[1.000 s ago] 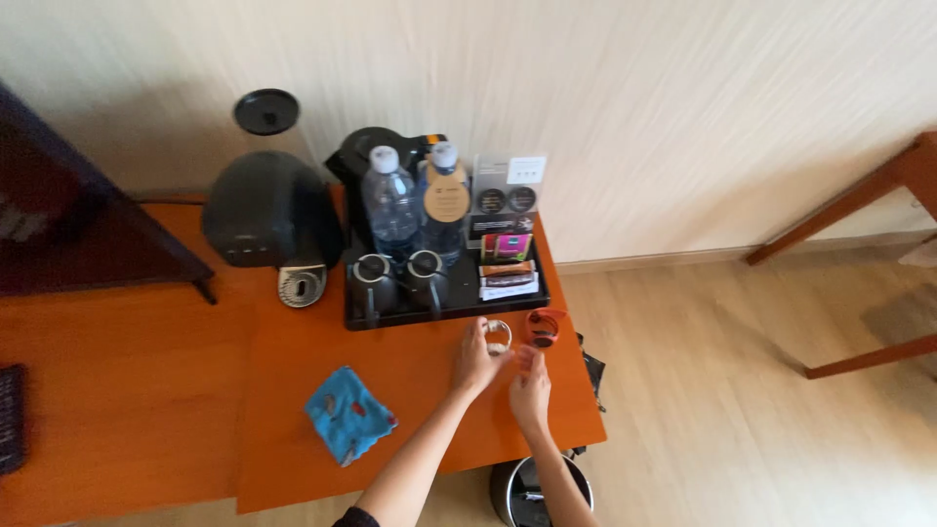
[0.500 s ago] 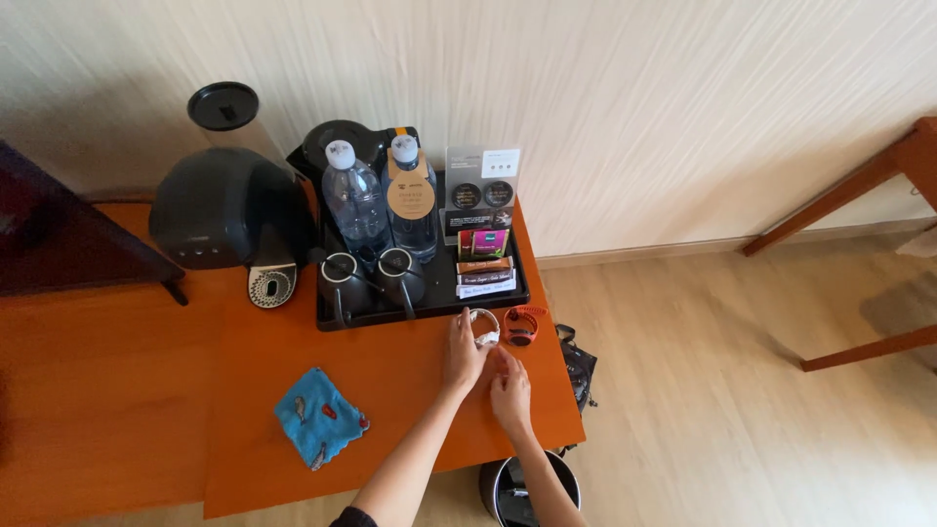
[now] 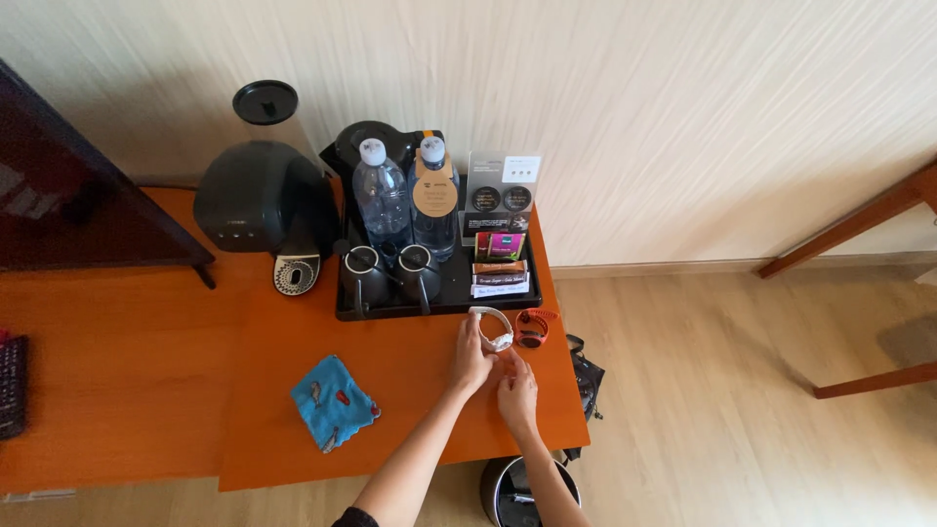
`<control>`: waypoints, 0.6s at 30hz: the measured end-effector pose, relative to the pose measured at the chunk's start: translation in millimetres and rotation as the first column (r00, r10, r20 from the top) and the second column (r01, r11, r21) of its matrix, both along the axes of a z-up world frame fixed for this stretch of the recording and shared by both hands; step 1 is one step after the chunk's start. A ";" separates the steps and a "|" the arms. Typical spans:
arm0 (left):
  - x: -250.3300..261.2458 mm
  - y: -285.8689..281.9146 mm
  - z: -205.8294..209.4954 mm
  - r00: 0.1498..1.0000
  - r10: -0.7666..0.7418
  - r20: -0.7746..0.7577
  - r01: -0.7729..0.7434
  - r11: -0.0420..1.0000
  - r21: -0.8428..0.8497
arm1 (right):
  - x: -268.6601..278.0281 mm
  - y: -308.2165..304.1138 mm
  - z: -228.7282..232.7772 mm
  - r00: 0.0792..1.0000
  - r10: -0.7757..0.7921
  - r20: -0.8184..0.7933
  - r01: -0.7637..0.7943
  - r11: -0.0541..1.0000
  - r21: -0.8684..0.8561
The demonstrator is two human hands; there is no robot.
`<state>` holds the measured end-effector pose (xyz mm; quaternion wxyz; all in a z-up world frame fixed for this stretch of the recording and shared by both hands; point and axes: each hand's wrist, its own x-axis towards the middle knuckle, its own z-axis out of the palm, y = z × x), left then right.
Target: Organizing coffee pods and tea supplies on a desk and wiping the surface with a cloth.
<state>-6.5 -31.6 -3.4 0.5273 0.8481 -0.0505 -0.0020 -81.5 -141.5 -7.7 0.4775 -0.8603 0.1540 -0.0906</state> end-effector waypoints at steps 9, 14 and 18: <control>-5.0 13.5 -19.3 0.998 0.054 0.033 -0.057 0.995 0.080 | -1.6 17.2 -15.5 0.998 0.040 0.056 -0.042 0.999 0.024; -15.2 56.9 -8.2 0.989 0.131 0.066 -0.134 0.990 0.047 | 6.0 60.9 24.4 0.988 0.106 0.110 -0.114 0.992 0.061; -20.8 120.6 20.4 0.974 0.220 0.051 -0.223 0.974 0.051 | 14.3 107.3 33.2 0.980 0.161 0.116 -0.170 0.983 0.066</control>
